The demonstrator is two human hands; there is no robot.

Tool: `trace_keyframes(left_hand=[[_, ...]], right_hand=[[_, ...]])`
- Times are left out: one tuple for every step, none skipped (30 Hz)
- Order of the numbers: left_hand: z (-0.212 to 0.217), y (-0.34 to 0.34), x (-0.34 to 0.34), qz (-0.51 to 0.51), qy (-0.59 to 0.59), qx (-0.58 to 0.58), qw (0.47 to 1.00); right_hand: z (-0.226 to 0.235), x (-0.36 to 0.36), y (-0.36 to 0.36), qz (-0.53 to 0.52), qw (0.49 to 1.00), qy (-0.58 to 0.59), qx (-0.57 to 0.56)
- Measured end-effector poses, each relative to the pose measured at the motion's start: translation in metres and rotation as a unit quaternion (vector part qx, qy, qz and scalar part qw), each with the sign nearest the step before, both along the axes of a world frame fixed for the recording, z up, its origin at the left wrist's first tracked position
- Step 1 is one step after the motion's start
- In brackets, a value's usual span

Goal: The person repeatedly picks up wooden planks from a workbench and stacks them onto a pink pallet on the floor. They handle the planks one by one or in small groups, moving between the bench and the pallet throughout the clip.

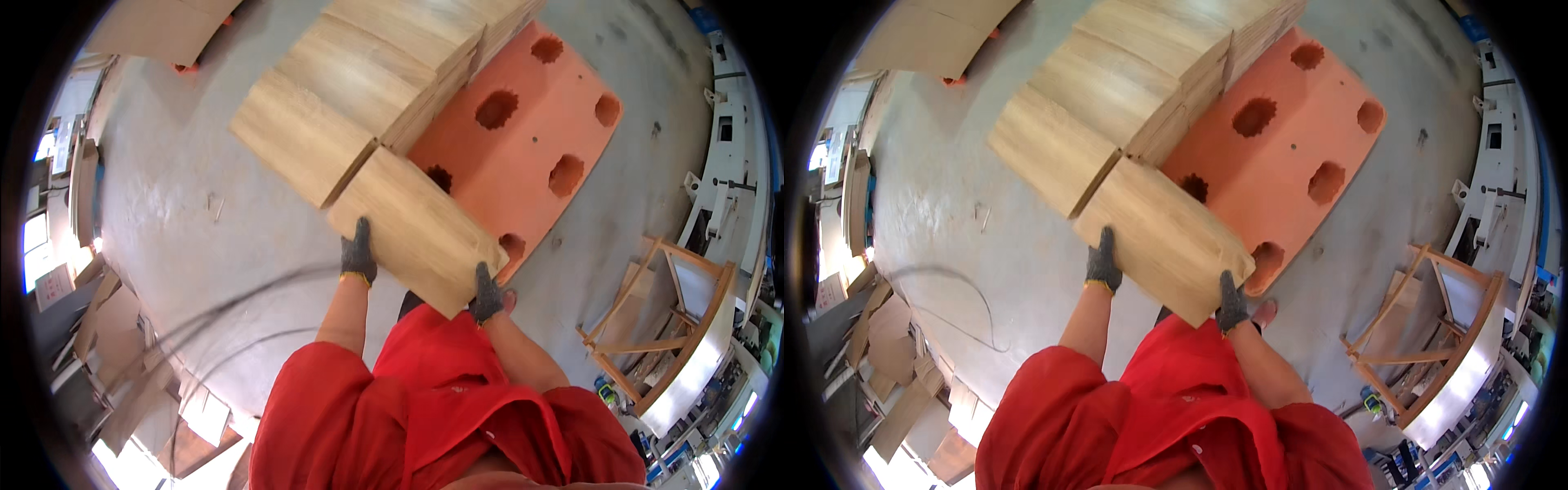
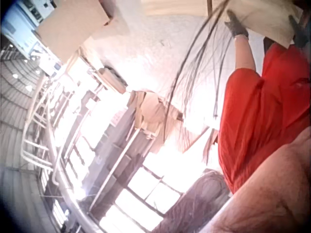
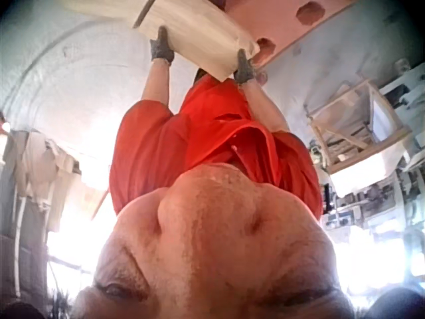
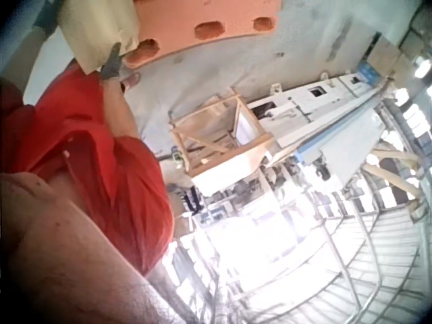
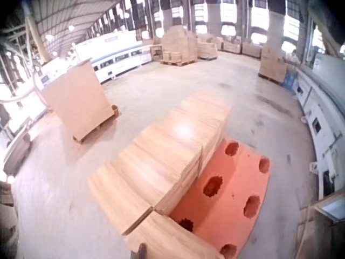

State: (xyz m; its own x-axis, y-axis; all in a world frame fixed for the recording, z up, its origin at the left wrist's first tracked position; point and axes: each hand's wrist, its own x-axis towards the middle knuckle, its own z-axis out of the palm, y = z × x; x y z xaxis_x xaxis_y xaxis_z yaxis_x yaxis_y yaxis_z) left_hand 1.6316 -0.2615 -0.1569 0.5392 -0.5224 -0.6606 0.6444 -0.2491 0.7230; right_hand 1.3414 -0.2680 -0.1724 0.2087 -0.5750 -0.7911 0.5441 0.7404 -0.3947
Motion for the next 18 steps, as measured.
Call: trace_keyframes(left_hand=[[0.005,-0.004,0.002,0.008,0.005,0.006,1.0],[0.006,-0.007,0.006,0.018,0.018,0.021,0.999],[0.011,-0.014,0.009,0.018,0.025,0.02,0.999],[0.017,-0.02,0.011,0.019,0.032,0.02,0.999],[0.02,-0.023,0.014,0.02,0.038,0.019,0.999],[0.007,-0.018,0.016,0.019,0.024,0.0,1.0],[0.002,-0.014,0.016,0.022,0.02,0.011,0.999],[0.002,-0.015,0.015,0.025,0.015,0.02,0.999],[0.002,-0.015,0.014,0.027,0.011,0.029,0.999],[0.002,-0.015,0.013,0.025,-0.023,0.048,0.998],[0.007,-0.018,0.012,0.021,-0.057,0.065,0.996],[0.011,-0.021,0.012,0.018,-0.091,0.083,0.992],[0.013,-0.021,0.011,-0.005,-0.156,0.107,0.982],[0.018,-0.022,0.012,-0.027,-0.221,0.128,0.966],[0.022,-0.023,0.012,-0.05,-0.285,0.148,0.946],[0.024,-0.022,0.014,-0.083,-0.336,0.178,0.921],[0.023,-0.02,0.017,-0.115,-0.386,0.207,0.891],[0.021,-0.017,0.02,-0.143,-0.435,0.237,0.857]], right_hand=[[0.001,0.002,0.0,0.001,1.0,-0.018,0.01],[0.004,0.006,-0.004,0.021,0.999,0.025,0.037],[-0.002,0.008,-0.005,0.021,0.999,0.041,0.024],[-0.008,0.011,-0.004,0.022,0.998,0.057,0.011],[-0.01,0.015,-0.004,0.025,0.997,0.071,-0.004],[-0.011,0.015,-0.003,0.032,0.997,0.077,0.005],[-0.011,0.013,-0.003,0.04,0.996,0.082,0.012],[-0.012,0.012,-0.004,0.047,0.995,0.087,0.018],[-0.013,0.012,-0.003,0.054,0.993,0.107,0.012],[-0.015,0.012,-0.003,0.061,0.99,0.127,0.006],[-0.016,0.012,-0.003,0.067,0.987,0.147,-0.002],[-0.017,0.01,-0.004,0.09,0.983,0.159,-0.007],[-0.018,0.006,-0.004,0.112,0.979,0.172,-0.013],[-0.017,0.004,-0.007,0.134,0.974,0.183,-0.02],[-0.029,-0.004,-0.005,0.16,0.966,0.196,-0.045],[-0.041,-0.01,-0.003,0.186,0.957,0.209,-0.07],[-0.051,-0.014,-0.003,0.212,0.947,0.223,-0.095],[-0.032,-0.006,-0.011,0.242,0.927,0.27,-0.097]])
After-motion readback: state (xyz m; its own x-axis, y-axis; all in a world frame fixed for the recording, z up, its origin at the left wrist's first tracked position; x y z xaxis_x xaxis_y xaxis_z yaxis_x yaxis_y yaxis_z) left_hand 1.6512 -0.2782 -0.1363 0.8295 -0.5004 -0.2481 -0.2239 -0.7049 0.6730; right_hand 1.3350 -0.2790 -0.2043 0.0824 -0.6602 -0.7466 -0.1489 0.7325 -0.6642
